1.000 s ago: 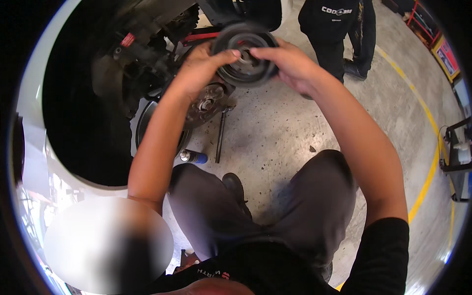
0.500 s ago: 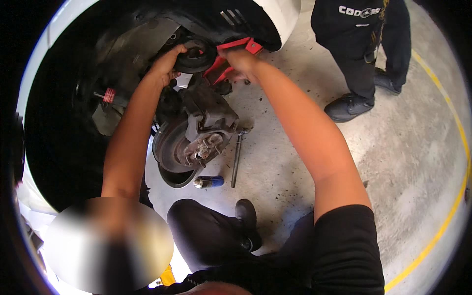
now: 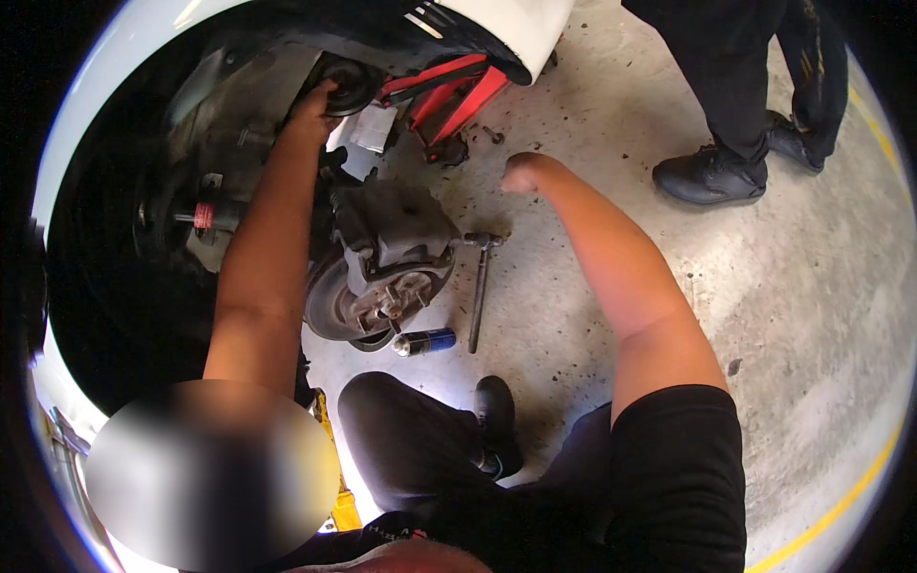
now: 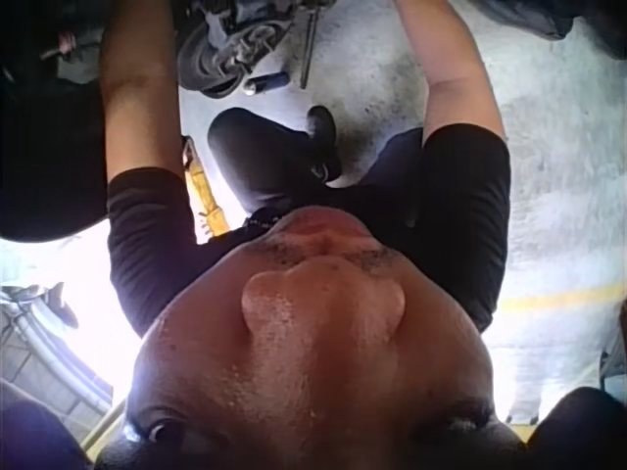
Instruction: Replacing a car pulley and inspecting the wheel assembly and brake components.
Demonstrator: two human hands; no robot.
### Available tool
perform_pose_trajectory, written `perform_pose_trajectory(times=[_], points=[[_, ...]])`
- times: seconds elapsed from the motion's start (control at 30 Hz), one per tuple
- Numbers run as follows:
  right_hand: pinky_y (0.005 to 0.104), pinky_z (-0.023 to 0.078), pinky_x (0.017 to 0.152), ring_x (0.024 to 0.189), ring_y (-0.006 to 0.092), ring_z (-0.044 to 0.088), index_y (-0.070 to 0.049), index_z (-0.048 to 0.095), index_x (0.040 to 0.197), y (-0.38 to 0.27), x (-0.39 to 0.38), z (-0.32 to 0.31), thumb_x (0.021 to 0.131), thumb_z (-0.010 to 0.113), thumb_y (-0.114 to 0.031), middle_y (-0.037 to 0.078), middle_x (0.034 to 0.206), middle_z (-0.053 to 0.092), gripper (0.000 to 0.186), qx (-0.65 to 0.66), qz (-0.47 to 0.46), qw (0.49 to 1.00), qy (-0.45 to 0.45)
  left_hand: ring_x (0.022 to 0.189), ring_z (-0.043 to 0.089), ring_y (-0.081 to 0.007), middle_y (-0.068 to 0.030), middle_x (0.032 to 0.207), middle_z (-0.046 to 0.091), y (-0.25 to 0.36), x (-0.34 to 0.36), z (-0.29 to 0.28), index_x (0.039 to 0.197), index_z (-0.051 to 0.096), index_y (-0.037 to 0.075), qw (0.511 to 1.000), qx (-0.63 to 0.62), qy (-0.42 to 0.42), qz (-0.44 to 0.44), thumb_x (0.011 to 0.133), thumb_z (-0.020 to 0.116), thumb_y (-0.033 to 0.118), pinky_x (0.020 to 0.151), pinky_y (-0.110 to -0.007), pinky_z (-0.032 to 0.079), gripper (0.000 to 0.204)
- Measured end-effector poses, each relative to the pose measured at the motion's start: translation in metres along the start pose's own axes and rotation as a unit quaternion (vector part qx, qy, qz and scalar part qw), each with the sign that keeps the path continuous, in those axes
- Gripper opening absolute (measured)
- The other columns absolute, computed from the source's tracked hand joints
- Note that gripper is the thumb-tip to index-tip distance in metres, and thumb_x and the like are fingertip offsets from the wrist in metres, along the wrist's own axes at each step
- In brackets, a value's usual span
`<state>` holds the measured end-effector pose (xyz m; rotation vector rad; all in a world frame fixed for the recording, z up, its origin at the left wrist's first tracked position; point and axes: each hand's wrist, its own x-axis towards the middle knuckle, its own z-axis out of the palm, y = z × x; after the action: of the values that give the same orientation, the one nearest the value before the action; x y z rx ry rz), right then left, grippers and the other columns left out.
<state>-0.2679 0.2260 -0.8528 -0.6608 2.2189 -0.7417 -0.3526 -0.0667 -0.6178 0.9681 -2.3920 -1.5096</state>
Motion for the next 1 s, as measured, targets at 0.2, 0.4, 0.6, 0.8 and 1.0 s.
perform_pose_trajectory(times=[0.2,0.4,0.6,0.8,1.0], points=[[0.0455,0.053,0.083,0.096,0.0351,0.066,0.006,0.071,0.101,0.014,-0.002,0.011,0.082,0.057,-0.023,0.023,0.107,0.069,0.036,-0.024,-0.016,1.0,0.001,0.105,0.066,-0.0234,-0.0102,0.124,0.064,-0.025,0.028,0.005,0.129,0.057,0.001,0.982,-0.133,0.029,0.128,0.084,0.073,0.022,0.09,-0.04,0.053,0.052],[0.0459,0.052,0.084,0.099,0.0357,0.066,0.004,0.071,0.103,0.033,0.029,0.026,0.079,0.053,-0.014,0.023,0.11,0.068,0.035,-0.087,-0.016,0.996,-0.021,0.115,0.062,-0.0299,-0.0178,0.129,0.061,-0.015,0.047,0.001,0.132,0.053,0.0,0.967,-0.159,0.014,0.199,0.095,0.058,0.017,0.103,-0.046,0.049,0.041],[0.0467,0.053,0.082,0.098,0.0354,0.066,0.001,0.072,0.102,0.031,0.047,0.036,0.076,0.054,-0.011,0.022,0.109,0.069,0.034,-0.109,-0.021,0.994,-0.022,0.11,0.064,-0.029,-0.0181,0.129,0.06,0.004,0.049,-0.019,0.133,0.053,0.002,0.962,-0.194,-0.068,0.179,0.096,0.056,0.011,0.092,-0.043,0.056,0.038],[0.0462,0.053,0.085,0.102,0.0363,0.066,0.0,0.072,0.105,0.024,0.039,0.038,0.077,0.055,-0.011,0.021,0.113,0.068,0.035,-0.093,-0.006,0.995,-0.018,0.117,0.061,-0.0295,-0.0181,0.131,0.059,0.007,0.044,-0.015,0.134,0.051,0.0,0.953,-0.203,-0.086,0.205,0.099,0.053,0.012,0.099,-0.042,0.053,0.037],[0.0454,0.053,0.088,0.106,0.037,0.065,0.0,0.072,0.108,0.022,0.035,0.036,0.078,0.055,-0.012,0.021,0.115,0.068,0.037,-0.082,0.0,0.997,-0.009,0.117,0.061,-0.0294,-0.0172,0.135,0.056,0.008,0.017,0.0,0.139,0.046,0.003,0.963,-0.136,-0.036,0.231,0.1,0.051,0.012,0.098,-0.043,0.054,0.041]])
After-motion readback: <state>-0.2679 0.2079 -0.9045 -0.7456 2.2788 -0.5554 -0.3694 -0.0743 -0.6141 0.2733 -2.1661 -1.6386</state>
